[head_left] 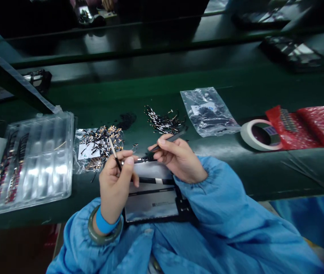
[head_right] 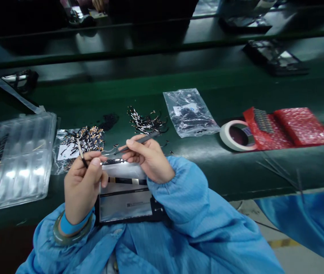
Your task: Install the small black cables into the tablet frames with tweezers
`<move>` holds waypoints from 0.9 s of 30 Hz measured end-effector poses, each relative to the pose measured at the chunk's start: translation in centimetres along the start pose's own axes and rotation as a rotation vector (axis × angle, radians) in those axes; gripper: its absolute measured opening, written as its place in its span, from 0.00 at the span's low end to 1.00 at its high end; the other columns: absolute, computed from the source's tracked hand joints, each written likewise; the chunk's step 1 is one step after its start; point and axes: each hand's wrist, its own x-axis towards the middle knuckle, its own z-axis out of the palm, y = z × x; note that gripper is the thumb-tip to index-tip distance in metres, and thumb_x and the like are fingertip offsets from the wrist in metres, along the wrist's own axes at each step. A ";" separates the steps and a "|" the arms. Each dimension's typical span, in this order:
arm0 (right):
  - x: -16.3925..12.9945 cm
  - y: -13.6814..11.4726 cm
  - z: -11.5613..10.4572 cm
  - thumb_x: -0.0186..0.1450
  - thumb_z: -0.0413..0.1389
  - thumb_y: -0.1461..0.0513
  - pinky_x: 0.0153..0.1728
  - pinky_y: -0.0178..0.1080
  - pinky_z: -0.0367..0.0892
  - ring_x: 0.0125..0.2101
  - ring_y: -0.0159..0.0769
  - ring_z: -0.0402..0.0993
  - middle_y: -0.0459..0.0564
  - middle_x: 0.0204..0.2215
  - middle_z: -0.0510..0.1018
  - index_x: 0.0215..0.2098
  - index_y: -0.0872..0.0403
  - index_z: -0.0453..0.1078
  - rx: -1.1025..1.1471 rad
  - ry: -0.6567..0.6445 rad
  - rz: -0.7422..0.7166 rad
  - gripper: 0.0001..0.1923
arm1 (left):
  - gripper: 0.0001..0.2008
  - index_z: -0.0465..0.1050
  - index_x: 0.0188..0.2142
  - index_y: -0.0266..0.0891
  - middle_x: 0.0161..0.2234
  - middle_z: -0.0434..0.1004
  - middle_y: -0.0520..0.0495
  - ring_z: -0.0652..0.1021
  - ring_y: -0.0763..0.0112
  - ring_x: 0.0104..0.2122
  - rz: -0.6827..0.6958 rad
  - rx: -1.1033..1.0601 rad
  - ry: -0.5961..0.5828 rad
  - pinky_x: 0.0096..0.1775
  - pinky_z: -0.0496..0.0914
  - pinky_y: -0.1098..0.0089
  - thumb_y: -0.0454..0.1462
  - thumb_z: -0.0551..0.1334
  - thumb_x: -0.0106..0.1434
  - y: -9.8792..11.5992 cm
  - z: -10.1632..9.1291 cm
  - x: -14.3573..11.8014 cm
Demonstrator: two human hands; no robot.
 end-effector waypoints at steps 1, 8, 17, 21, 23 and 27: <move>0.1 0.0 -0.5 0.49 0.69 0.55 0.19 0.24 0.70 0.19 0.26 0.76 0.46 0.24 0.81 0.26 0.55 0.69 -0.079 0.042 -0.050 0.16 | 0.11 0.71 0.40 0.40 0.31 0.76 0.51 0.65 0.85 0.14 0.001 -0.021 0.017 0.18 0.65 0.78 0.43 0.63 0.62 0.0 -0.1 0.1; 0.1 1.6 -2.5 0.51 0.68 0.54 0.24 0.31 0.72 0.22 0.32 0.78 0.44 0.19 0.77 0.28 0.55 0.68 -0.516 0.154 -0.168 0.17 | 0.10 0.73 0.36 0.38 0.29 0.75 0.52 0.59 0.87 0.13 -0.074 -0.108 0.006 0.16 0.63 0.79 0.42 0.64 0.60 0.3 -0.1 0.4; 0.0 2.2 -2.4 0.60 0.59 0.56 0.28 0.35 0.70 0.25 0.33 0.77 0.46 0.23 0.78 0.30 0.54 0.71 -0.895 0.105 -0.307 0.09 | 0.09 0.74 0.36 0.38 0.27 0.74 0.52 0.60 0.87 0.13 -0.082 -0.118 -0.039 0.16 0.63 0.80 0.42 0.64 0.61 0.1 -0.2 0.3; -0.1 2.4 -2.3 0.59 0.59 0.56 0.27 0.36 0.69 0.23 0.33 0.75 0.46 0.23 0.77 0.29 0.54 0.71 -0.977 0.135 -0.340 0.09 | 0.10 0.74 0.36 0.38 0.27 0.74 0.52 0.59 0.87 0.14 -0.093 -0.112 -0.037 0.16 0.63 0.80 0.42 0.64 0.60 0.1 -0.1 0.3; -0.1 2.4 -2.3 0.58 0.60 0.54 0.26 0.36 0.69 0.23 0.34 0.75 0.45 0.21 0.76 0.29 0.54 0.70 -0.870 0.153 -0.319 0.11 | 0.11 0.74 0.37 0.37 0.26 0.74 0.52 0.58 0.87 0.14 -0.097 -0.110 -0.046 0.16 0.63 0.80 0.42 0.64 0.60 0.2 -0.1 0.2; -0.2 1.8 -2.4 0.64 0.53 0.55 0.32 0.36 0.73 0.28 0.33 0.77 0.47 0.25 0.78 0.30 0.54 0.68 -0.643 0.135 -0.421 0.11 | 0.13 0.74 0.39 0.35 0.28 0.73 0.50 0.56 0.86 0.14 -0.111 -0.137 -0.131 0.15 0.62 0.78 0.43 0.60 0.62 0.0 -0.2 0.2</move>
